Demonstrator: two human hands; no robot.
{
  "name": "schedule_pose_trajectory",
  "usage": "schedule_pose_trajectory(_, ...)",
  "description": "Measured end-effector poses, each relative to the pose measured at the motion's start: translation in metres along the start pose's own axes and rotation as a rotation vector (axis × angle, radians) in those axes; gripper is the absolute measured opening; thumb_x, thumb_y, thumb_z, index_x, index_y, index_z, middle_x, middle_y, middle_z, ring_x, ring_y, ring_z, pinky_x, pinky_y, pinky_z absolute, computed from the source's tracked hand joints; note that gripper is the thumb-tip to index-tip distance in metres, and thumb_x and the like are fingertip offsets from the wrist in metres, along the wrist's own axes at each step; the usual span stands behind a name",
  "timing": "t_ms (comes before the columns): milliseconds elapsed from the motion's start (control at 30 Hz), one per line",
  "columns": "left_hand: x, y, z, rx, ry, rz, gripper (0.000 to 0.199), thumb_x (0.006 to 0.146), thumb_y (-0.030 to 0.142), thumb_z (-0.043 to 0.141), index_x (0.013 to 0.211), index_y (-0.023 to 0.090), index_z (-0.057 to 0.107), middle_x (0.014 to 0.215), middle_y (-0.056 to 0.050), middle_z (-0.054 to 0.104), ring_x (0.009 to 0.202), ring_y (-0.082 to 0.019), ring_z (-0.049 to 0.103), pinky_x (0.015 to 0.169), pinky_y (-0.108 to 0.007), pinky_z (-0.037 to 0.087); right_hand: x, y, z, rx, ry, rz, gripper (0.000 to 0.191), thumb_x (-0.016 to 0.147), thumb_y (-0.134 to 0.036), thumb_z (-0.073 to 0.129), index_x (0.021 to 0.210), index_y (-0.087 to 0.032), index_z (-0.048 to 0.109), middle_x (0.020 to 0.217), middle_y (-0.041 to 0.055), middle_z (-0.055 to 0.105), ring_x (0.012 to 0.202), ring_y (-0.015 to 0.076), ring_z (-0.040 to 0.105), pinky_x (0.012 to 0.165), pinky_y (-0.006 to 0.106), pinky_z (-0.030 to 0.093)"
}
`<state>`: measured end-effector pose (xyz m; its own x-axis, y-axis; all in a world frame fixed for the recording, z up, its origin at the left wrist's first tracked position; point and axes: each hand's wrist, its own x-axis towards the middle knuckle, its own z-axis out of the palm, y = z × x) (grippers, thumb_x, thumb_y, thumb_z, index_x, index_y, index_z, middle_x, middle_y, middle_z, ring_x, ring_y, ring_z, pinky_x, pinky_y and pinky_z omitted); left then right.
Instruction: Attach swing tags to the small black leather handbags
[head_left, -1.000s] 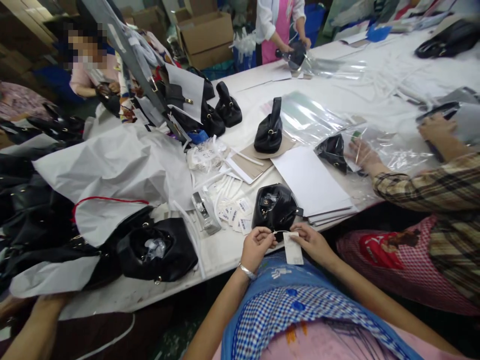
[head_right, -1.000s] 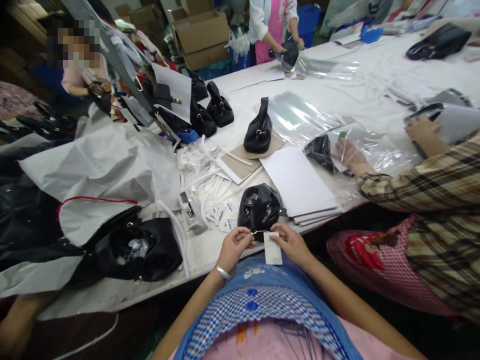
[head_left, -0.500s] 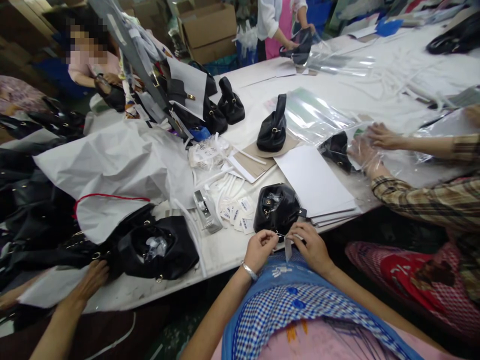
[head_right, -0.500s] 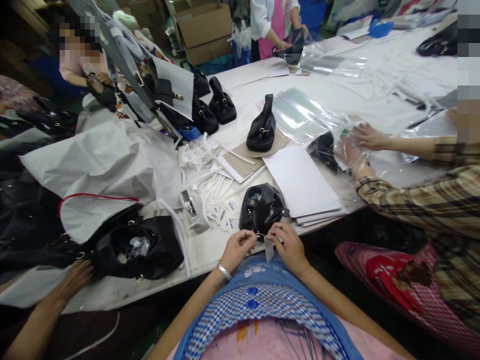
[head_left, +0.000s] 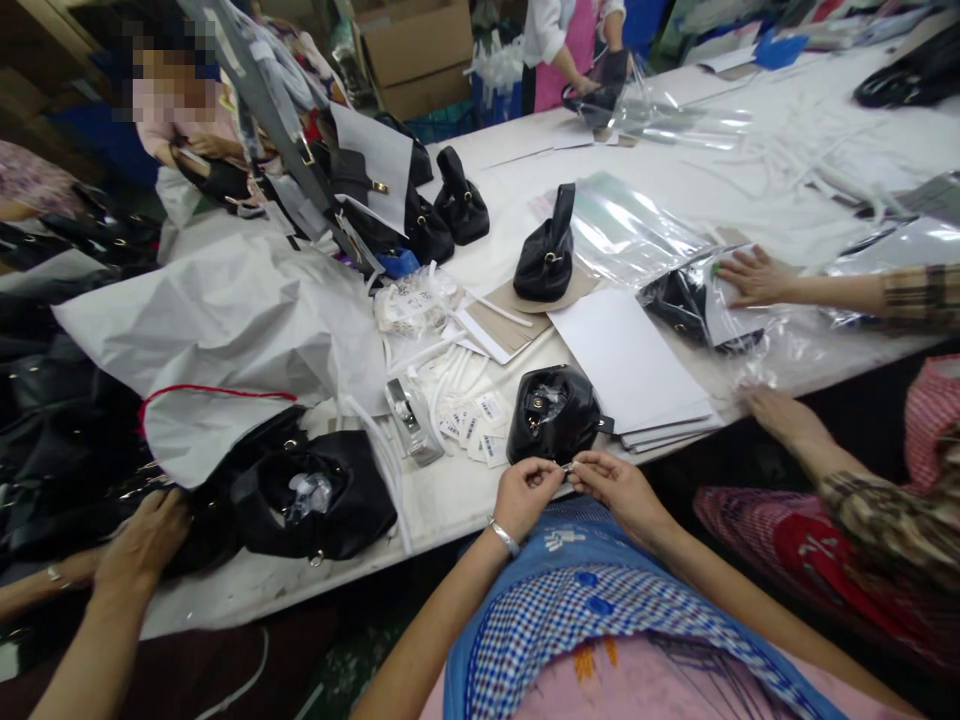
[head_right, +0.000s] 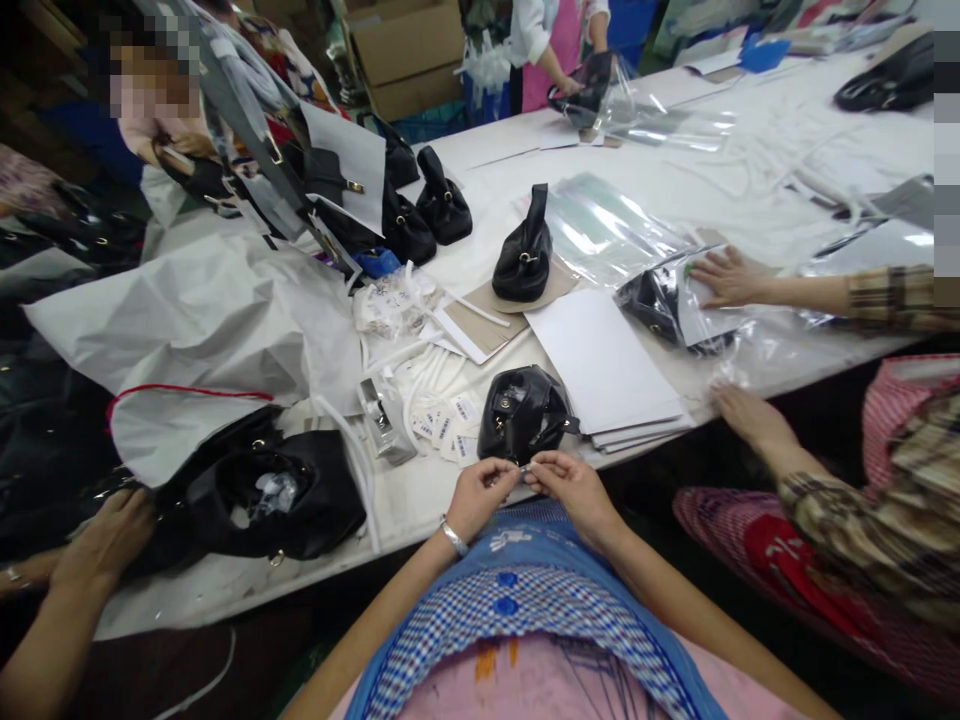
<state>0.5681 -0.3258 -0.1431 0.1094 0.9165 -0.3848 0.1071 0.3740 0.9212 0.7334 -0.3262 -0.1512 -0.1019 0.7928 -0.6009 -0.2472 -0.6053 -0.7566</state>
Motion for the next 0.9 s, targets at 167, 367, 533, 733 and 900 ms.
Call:
schedule_pose_trajectory(167,-0.0005,0.0033,-0.0009,-0.008,0.005,0.001,0.025,0.075,0.036,0.062,0.079,0.012,0.070,0.061,-0.001,0.059,0.053,-0.008,0.044,0.051,-0.020,0.036,-0.0005,0.0033,0.0004,0.018,-0.024,-0.016,0.034,0.066,-0.039,0.077,0.087,-0.017,0.063,0.086,0.0049,0.068,0.078,0.0153,0.064,0.072,0.027,0.053)
schedule_pose_trajectory(367,0.0010,0.0007,0.0000,0.015,-0.002,0.012,0.025,0.075,0.036,0.062,0.079,0.012,0.069,0.060,-0.001,0.058,0.054,-0.008,0.044,0.052,-0.020,0.036,0.0014,0.0060,0.0016,0.068,-0.012,0.036,0.035,0.064,-0.036,0.079,0.091,-0.019,0.065,0.081,0.0023,0.067,0.074,0.0139,0.064,0.072,0.026,0.053)
schedule_pose_trajectory(533,0.0036,-0.0044,0.0008,0.041,0.002,0.022,0.024,0.076,0.035,0.061,0.079,0.013,0.069,0.061,-0.001,0.060,0.055,-0.009,0.045,0.053,-0.020,0.037,0.0019,0.0044,0.0023,0.081,-0.011,0.064,0.033,0.066,-0.035,0.077,0.093,-0.018,0.067,0.085,0.0050,0.069,0.079,0.0149,0.065,0.073,0.026,0.053)
schedule_pose_trajectory(733,0.0055,-0.0015,0.0005,0.054,0.019,0.019,0.024,0.076,0.035,0.061,0.078,0.013,0.069,0.063,-0.001,0.061,0.054,-0.009,0.045,0.053,-0.020,0.037,0.0020,0.0018,0.0042,0.009,0.037,0.034,0.036,0.061,-0.041,0.079,0.085,-0.017,0.068,0.086,0.0060,0.068,0.076,0.0161,0.064,0.064,0.025,0.052)
schedule_pose_trajectory(900,0.0061,0.0015,0.0007,0.056,0.024,0.016,0.022,0.075,0.033,0.062,0.076,0.013,0.069,0.061,-0.001,0.060,0.054,-0.009,0.045,0.054,-0.020,0.037,0.0025,0.0004,0.0064,-0.035,0.060,0.040,0.035,0.058,-0.041,0.080,0.084,-0.018,0.071,0.081,0.0024,0.068,0.064,0.0118,0.058,0.060,0.024,0.049)
